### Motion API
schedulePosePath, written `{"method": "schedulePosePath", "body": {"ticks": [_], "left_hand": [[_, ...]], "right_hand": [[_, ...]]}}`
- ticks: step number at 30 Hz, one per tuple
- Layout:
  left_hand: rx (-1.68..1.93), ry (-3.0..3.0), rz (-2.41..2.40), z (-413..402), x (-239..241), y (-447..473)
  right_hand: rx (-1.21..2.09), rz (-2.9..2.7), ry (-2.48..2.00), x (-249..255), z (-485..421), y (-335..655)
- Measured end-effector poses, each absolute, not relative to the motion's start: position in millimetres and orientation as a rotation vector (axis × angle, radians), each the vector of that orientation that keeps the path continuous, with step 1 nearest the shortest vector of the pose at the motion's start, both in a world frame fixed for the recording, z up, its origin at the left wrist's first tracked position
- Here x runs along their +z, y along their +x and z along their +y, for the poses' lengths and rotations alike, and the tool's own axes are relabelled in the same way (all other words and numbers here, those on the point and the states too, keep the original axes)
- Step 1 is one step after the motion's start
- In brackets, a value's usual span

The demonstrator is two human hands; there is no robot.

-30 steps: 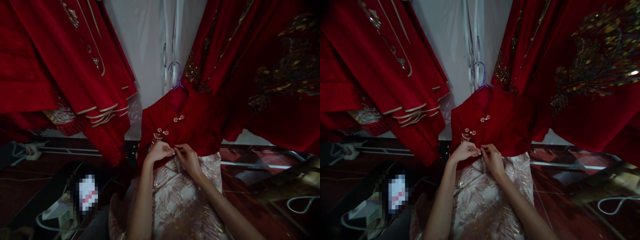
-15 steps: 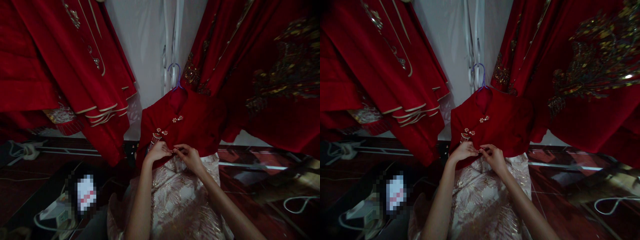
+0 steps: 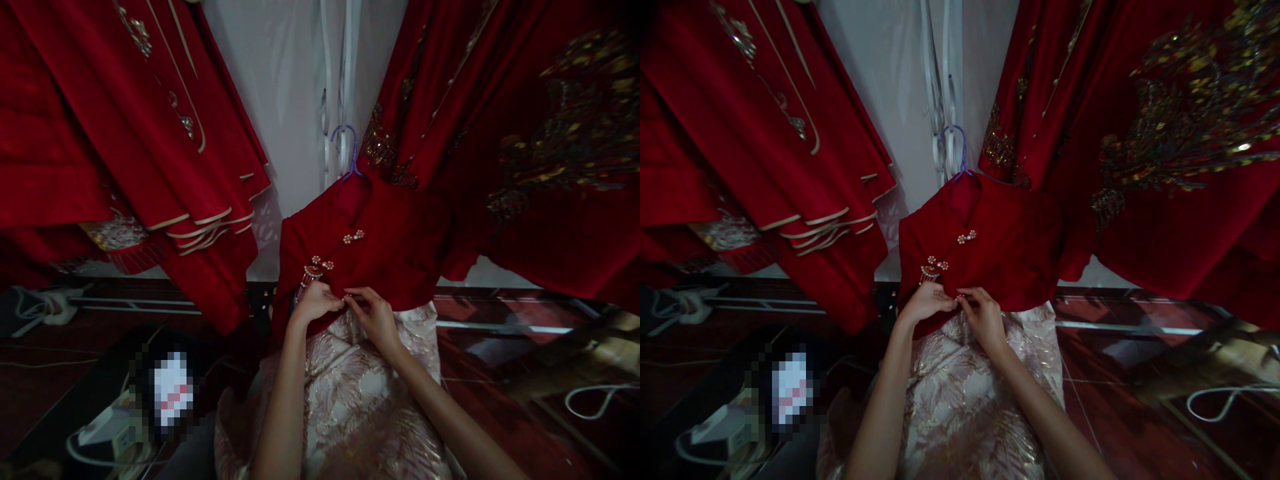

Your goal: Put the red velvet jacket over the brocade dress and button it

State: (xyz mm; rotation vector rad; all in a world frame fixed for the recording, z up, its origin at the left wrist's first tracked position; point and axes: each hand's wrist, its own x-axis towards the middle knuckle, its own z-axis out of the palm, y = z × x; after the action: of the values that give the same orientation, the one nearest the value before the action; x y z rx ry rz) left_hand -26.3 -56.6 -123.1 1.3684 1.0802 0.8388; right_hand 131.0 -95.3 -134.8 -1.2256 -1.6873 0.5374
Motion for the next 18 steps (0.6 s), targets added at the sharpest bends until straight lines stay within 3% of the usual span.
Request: {"method": "schedulePosePath", "body": {"ticks": [13, 18], "left_hand": [[0.881, 1.654, 1.192, -48, -137, -35], [0.893, 1.640, 1.319, -46, -136, -56]], "right_hand": [[0.531, -1.703, -1.237, -142, -88, 134], [0.557, -1.708, -1.389, -118, -82, 166]]}}
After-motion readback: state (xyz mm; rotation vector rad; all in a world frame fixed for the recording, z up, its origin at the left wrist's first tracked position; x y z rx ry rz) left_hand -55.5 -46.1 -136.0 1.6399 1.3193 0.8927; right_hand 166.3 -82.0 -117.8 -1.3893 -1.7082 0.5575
